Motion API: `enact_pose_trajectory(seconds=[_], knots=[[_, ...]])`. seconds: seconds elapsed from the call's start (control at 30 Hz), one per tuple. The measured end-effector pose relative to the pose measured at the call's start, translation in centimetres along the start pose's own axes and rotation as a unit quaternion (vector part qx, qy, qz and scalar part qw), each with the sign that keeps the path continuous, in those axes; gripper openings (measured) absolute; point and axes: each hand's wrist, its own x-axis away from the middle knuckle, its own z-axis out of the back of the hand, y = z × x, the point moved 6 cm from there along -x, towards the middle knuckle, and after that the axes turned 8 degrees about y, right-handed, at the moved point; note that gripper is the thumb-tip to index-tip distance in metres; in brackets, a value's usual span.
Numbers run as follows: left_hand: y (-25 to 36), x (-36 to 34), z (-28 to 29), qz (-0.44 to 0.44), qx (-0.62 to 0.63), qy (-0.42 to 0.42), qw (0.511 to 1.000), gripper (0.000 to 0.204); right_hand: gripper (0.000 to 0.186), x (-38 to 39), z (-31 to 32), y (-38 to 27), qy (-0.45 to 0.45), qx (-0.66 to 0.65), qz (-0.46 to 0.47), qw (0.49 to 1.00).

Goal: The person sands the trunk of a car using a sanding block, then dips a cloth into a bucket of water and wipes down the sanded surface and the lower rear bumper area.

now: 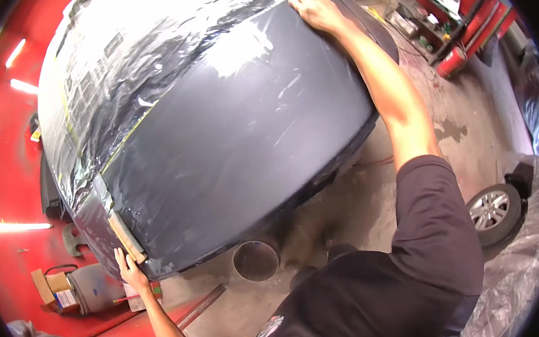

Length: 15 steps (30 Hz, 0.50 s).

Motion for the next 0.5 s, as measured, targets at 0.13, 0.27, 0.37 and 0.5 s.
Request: enact_pose_trajectory(seconds=[0.13,0.27,0.37,0.5], knots=[[-1.7,1.7,3.5,0.024,-0.012,0.019,0.999,0.043,0.042,7.8,5.0,-4.3,-0.025,0.015,0.124,0.992],[-0.2,0.8,2.4,0.026,0.0,0.023,0.999,0.043,0.05,3.1,2.3,-1.0,-0.04,0.065,0.064,0.995],[0.3,-0.7,0.0,0.007,0.024,0.011,1.0,0.042,0.062,-2.9,-2.3,5.1,-0.181,0.067,-0.038,0.98],[-0.8,0.5,2.0,0.017,0.005,0.016,1.0,0.042,0.064,1.6,0.4,1.3,-0.123,-0.028,-0.061,0.99]])
